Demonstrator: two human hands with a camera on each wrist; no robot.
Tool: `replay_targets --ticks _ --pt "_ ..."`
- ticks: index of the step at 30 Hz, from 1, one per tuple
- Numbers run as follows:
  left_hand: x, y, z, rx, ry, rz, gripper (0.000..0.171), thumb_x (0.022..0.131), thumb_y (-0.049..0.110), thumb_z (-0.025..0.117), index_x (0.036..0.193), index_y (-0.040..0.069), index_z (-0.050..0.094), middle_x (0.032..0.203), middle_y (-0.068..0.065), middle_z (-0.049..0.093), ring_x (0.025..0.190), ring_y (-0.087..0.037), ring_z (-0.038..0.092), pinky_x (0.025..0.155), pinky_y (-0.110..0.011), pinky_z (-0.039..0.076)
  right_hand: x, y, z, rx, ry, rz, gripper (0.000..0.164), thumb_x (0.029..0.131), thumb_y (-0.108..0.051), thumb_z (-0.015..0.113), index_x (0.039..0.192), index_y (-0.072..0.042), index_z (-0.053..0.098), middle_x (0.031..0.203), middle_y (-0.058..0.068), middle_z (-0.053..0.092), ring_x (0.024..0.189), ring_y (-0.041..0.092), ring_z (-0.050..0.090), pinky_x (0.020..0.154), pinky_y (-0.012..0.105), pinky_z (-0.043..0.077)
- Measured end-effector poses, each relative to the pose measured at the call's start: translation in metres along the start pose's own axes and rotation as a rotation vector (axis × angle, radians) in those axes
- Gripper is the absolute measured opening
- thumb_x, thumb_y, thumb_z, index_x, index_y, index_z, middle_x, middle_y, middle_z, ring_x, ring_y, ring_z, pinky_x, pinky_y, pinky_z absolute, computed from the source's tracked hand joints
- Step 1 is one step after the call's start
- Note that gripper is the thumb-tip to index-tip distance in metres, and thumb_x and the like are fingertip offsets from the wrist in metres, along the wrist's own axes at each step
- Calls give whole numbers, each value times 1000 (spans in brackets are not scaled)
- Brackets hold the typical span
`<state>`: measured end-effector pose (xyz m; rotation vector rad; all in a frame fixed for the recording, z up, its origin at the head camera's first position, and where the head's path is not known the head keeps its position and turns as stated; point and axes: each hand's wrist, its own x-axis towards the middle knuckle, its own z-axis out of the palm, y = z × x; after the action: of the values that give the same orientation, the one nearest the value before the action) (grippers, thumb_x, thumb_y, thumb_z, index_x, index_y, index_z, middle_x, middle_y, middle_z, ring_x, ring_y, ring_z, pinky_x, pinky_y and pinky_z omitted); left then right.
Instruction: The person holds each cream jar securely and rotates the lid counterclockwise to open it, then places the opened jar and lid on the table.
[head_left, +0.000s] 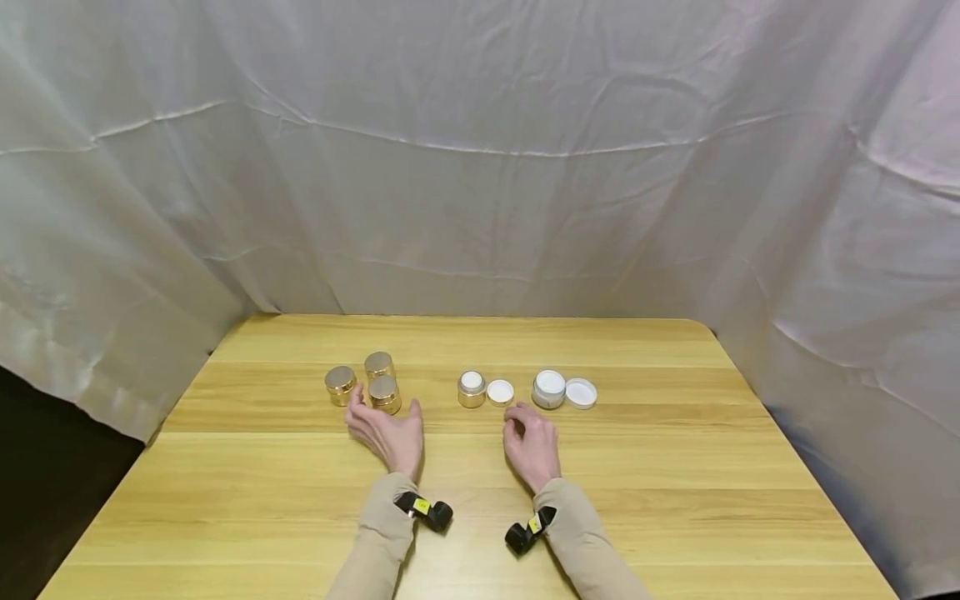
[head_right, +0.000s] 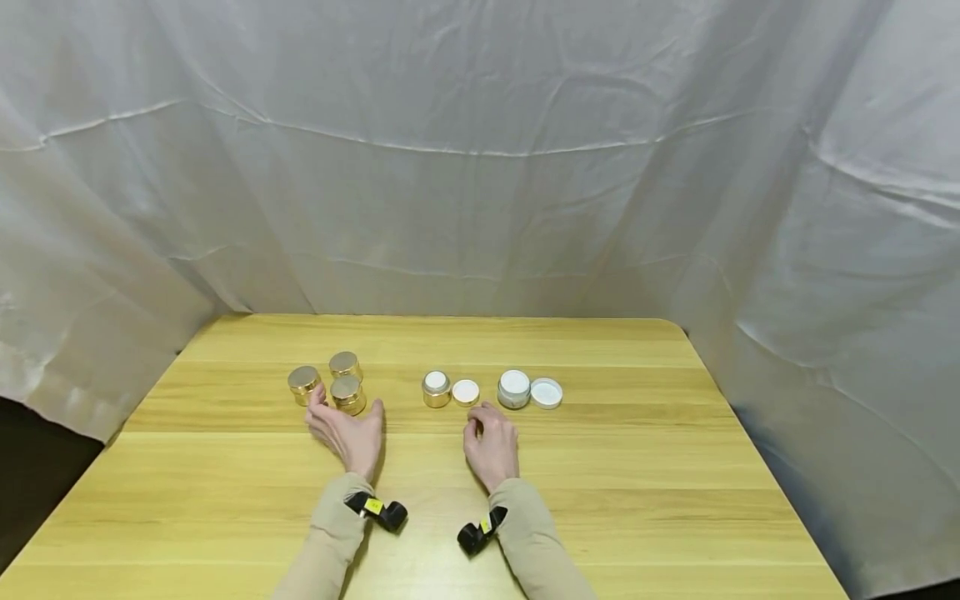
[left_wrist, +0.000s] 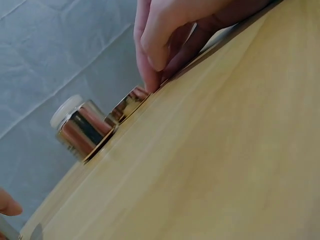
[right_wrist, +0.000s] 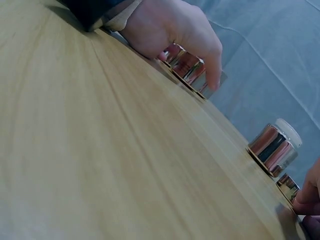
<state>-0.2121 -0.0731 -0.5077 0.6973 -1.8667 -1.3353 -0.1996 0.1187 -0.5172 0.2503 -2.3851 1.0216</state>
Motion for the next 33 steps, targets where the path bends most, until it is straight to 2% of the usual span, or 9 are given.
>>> replay_targets --ticks 3,9,17,27,33 --pt "3 -1 0 55 -22 9 95 69 7 88 146 6 31 143 -24 41 132 -43 40 120 -57 28 0 0 0 7 0 4 15 83 3 65 92 1 77 100 20 77 104 40 72 95 53 58" --pt "6 -4 2 104 -40 24 96 71 3 86 148 8 29 140 -22 48 134 -41 45 119 -58 28 -1 0 0 18 -8 10 15 84 2 64 92 0 77 102 20 77 105 40 72 95 53 58" --pt "8 -6 0 182 -94 38 88 76 -2 78 148 11 29 140 -22 54 129 -45 52 114 -56 30 -2 0 0 43 -8 22 17 83 4 65 94 0 77 103 20 77 104 39 72 94 51 59" --pt "12 -6 -6 245 -173 75 78 82 0 73 147 9 31 139 -29 55 130 -46 50 115 -57 29 -3 0 -3 74 -40 57 19 84 2 64 98 0 77 107 19 76 108 37 71 98 50 58" --pt "15 -7 -9 235 -168 78 76 83 1 73 147 6 33 134 -30 58 129 -47 50 112 -58 32 -3 1 -4 75 -45 61 19 84 2 64 98 -1 77 108 19 76 108 37 71 98 50 57"
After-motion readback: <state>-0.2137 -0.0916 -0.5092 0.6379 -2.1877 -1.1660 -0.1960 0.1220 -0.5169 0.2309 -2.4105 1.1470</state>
